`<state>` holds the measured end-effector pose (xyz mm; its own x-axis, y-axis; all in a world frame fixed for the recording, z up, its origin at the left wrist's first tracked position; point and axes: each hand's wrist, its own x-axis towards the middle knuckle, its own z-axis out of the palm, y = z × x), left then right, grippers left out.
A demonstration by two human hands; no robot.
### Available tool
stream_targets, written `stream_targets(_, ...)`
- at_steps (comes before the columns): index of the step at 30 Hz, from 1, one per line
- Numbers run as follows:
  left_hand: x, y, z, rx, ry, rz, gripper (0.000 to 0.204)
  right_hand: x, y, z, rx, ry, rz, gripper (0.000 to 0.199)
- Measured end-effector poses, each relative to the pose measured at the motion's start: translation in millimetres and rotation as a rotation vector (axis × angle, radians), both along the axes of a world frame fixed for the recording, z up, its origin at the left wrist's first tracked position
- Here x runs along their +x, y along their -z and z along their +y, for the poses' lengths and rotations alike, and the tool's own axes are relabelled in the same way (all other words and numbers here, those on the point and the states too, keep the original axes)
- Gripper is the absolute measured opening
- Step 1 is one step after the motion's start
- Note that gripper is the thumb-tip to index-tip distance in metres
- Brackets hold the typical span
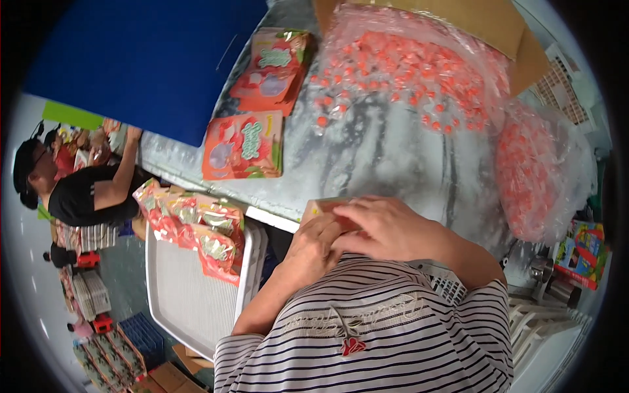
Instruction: Taking individual small candies from a large bulk box and placing them into retail packaging bags.
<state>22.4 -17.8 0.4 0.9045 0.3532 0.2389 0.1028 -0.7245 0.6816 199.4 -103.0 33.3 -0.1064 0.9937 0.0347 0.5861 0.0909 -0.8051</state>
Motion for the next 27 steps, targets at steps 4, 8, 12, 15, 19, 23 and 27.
stream_targets(4, -1, -6, -6, -0.017, -0.024, -0.063, 0.014, -1, -7, 4, 0.010, -0.260, -0.273, 0.069)
stream_targets(8, -8, -3, -13, 0.052, 0.025, -0.064, 0.019, -2, -8, 15, -0.363, -0.564, -0.457, 0.066)
stream_targets(12, -4, -8, -9, 0.061, -0.020, -0.061, 0.020, 14, 15, 1, -0.058, -0.105, 0.285, 0.032)
stream_targets(15, 1, -8, -8, 0.110, -0.067, -0.040, 0.014, 60, 47, 3, 0.189, 0.432, 0.228, 0.030)
stream_targets(19, 4, -10, -9, 0.049, -0.076, -0.023, 0.013, 160, 117, 0, 0.142, 0.810, -0.304, 0.055)
stream_targets(23, 4, -7, -11, -0.013, -0.105, -0.008, 0.012, 203, 152, 2, 0.089, 1.022, -0.616, 0.060)
stream_targets(27, 5, -6, -11, -0.032, -0.112, 0.008, 0.012, 208, 173, 8, 0.252, 0.949, -0.653, 0.050)
